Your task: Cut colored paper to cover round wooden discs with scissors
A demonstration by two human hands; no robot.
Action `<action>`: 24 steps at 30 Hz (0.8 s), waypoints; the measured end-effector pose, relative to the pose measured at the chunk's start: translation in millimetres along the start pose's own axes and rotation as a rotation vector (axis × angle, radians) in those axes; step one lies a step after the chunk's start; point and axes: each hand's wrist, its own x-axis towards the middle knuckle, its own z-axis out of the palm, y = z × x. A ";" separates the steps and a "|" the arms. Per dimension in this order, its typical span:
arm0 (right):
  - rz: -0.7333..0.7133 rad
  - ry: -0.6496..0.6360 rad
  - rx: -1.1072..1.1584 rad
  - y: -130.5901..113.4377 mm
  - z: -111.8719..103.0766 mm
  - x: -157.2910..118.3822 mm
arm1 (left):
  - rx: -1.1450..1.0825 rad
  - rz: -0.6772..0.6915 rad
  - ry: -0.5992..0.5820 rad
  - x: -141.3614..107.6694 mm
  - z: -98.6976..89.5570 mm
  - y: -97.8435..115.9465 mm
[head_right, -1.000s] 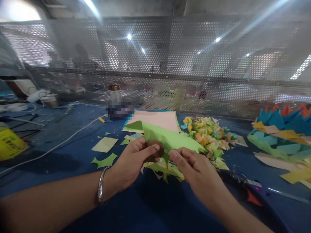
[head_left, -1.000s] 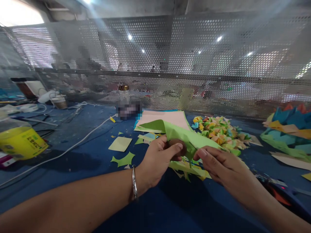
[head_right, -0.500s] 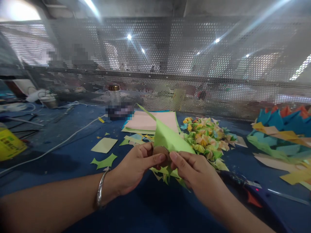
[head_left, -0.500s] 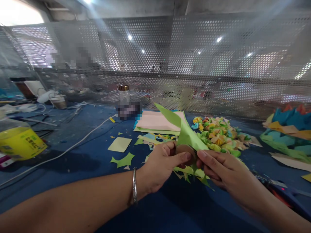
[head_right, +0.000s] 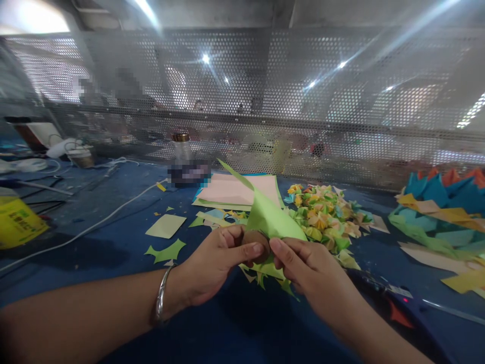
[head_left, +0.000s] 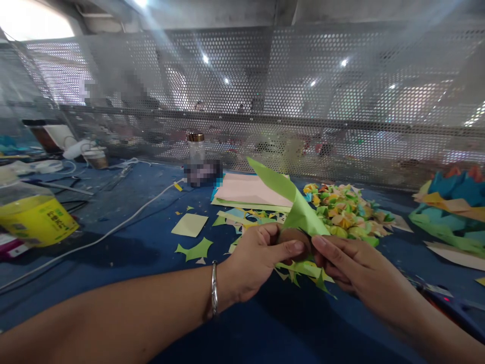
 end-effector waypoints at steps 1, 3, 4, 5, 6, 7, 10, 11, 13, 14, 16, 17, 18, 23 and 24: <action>-0.005 -0.002 -0.015 -0.6 -0.6 0.3 | 0.000 -0.002 0.003 0.1 0.1 0.1; -0.017 -0.006 -0.044 -1.5 -2.0 0.8 | 0.007 -0.005 0.005 0.4 0.1 0.9; -0.025 -0.007 -0.058 -1.7 -2.7 0.9 | 0.013 -0.004 0.004 0.6 0.0 1.6; -0.033 -0.009 -0.070 -1.7 -3.5 1.0 | 0.020 -0.005 0.002 0.8 -0.2 2.2; -0.042 -0.006 -0.078 -1.5 -4.2 1.0 | 0.025 -0.006 -0.001 1.0 -0.6 2.7; -0.051 -0.003 -0.082 -1.2 -4.9 1.0 | 0.029 -0.008 -0.005 1.3 -1.2 2.8; -0.072 -0.002 -0.107 -0.2 -6.3 1.5 | 0.024 -0.020 -0.005 2.4 -3.6 1.2; -0.080 -0.002 -0.120 0.1 -6.6 1.9 | 0.019 -0.024 0.003 2.7 -4.5 0.3; -0.092 -0.007 -0.151 0.4 -7.4 2.6 | 0.010 -0.023 0.023 3.4 -5.6 -1.2; -0.099 -0.010 -0.166 0.4 -7.9 2.9 | 0.008 -0.020 0.030 3.5 -5.9 -1.4; -0.113 -0.023 -0.197 0.0 -9.2 3.3 | 0.008 -0.014 0.025 3.4 -5.6 -0.5; -0.121 -0.028 -0.210 -0.5 -10.0 3.2 | 0.009 -0.013 0.017 3.2 -5.1 0.5; -0.128 -0.030 -0.222 -1.1 -10.7 3.1 | 0.005 -0.014 0.010 2.8 -4.6 1.7; -0.157 -0.016 -0.278 -3.5 -13.3 2.2 | -0.033 -0.038 -0.013 1.4 -2.5 5.6; -0.163 -0.014 -0.286 -3.4 -13.7 2.1 | -0.036 -0.040 -0.017 1.2 -2.4 5.7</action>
